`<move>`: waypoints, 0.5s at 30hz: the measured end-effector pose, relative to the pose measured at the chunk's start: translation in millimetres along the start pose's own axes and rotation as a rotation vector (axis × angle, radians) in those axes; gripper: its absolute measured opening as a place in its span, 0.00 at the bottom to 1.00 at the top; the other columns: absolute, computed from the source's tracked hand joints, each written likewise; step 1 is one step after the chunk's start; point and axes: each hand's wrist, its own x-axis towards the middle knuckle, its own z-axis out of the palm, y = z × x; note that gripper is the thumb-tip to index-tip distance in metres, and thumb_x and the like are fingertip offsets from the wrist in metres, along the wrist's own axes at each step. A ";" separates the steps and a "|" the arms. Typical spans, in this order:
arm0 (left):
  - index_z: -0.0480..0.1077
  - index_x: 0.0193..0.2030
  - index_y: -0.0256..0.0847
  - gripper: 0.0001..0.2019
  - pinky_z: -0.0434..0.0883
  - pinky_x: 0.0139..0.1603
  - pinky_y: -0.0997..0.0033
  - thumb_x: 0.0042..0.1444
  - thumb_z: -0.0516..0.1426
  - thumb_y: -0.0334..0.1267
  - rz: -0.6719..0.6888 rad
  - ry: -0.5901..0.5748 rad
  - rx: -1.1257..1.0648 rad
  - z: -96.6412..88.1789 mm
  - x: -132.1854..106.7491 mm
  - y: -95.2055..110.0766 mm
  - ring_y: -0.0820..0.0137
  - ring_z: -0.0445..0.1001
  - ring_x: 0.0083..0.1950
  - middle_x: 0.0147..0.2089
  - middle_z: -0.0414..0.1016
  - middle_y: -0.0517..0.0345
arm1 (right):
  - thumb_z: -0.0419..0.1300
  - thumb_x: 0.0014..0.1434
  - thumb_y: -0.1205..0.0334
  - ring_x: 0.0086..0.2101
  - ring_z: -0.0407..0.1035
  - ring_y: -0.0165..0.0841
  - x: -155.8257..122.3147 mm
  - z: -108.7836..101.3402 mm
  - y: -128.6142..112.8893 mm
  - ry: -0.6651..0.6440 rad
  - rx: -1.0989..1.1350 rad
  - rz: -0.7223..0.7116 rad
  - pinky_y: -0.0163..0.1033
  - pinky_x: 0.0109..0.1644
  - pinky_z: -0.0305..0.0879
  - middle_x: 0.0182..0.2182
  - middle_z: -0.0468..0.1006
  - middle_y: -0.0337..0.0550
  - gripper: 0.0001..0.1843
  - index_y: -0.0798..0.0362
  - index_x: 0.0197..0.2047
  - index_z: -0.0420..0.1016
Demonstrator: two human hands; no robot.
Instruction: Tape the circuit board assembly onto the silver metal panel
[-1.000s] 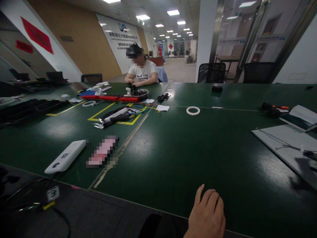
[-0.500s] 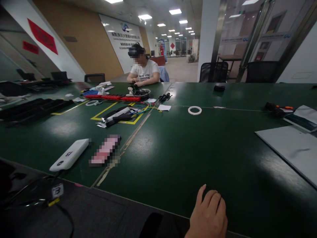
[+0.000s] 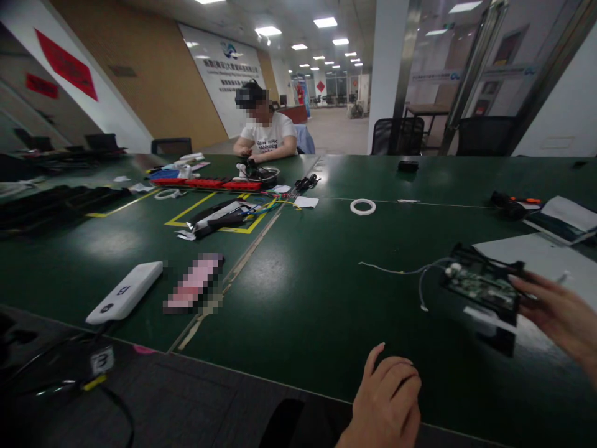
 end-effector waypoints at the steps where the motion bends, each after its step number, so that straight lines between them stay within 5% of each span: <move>1: 0.68 0.45 0.42 0.09 0.51 0.68 0.56 0.58 0.51 0.34 -0.011 0.021 -0.028 -1.2 -0.9 -0.1 0.72 0.69 0.52 0.45 0.75 0.60 | 0.53 0.64 0.64 0.41 0.71 0.36 2.2 14.4 2.9 -0.060 0.133 0.104 0.38 0.40 0.69 0.47 0.70 0.61 0.16 0.55 0.55 0.67; 4: 0.68 0.44 0.42 0.10 0.51 0.68 0.58 0.56 0.51 0.31 -0.034 0.070 -0.103 -2.7 -3.9 -0.5 0.73 0.70 0.51 0.45 0.75 0.60 | 0.58 0.58 0.64 0.43 0.70 0.39 -3.0 57.0 8.8 -0.222 0.467 0.358 0.36 0.38 0.70 0.51 0.68 0.57 0.23 0.51 0.57 0.65; 6: 0.68 0.44 0.42 0.10 0.52 0.67 0.58 0.56 0.51 0.31 -0.041 0.091 -0.148 -2.5 -6.1 -0.9 0.72 0.71 0.51 0.46 0.75 0.58 | 0.61 0.55 0.61 0.44 0.70 0.41 -10.2 79.1 10.2 -0.300 0.502 0.367 0.35 0.35 0.71 0.52 0.68 0.55 0.27 0.50 0.58 0.64; 11: 0.67 0.46 0.41 0.11 0.55 0.66 0.59 0.56 0.51 0.30 -0.050 0.114 -0.185 -7.9 -5.8 -2.7 0.71 0.70 0.51 0.45 0.75 0.56 | 0.64 0.50 0.51 0.45 0.69 0.43 -18.1 111.6 9.8 -0.395 0.374 0.195 0.36 0.32 0.73 0.51 0.68 0.50 0.35 0.52 0.59 0.62; 15: 0.66 0.49 0.41 0.13 0.57 0.65 0.59 0.56 0.50 0.30 -0.021 0.092 -0.165 -21.2 3.2 -5.2 0.70 0.69 0.52 0.46 0.74 0.56 | 0.56 0.54 0.44 0.39 0.71 0.39 -15.5 128.4 6.7 -0.342 -0.057 -0.006 0.37 0.33 0.73 0.47 0.71 0.51 0.34 0.59 0.58 0.65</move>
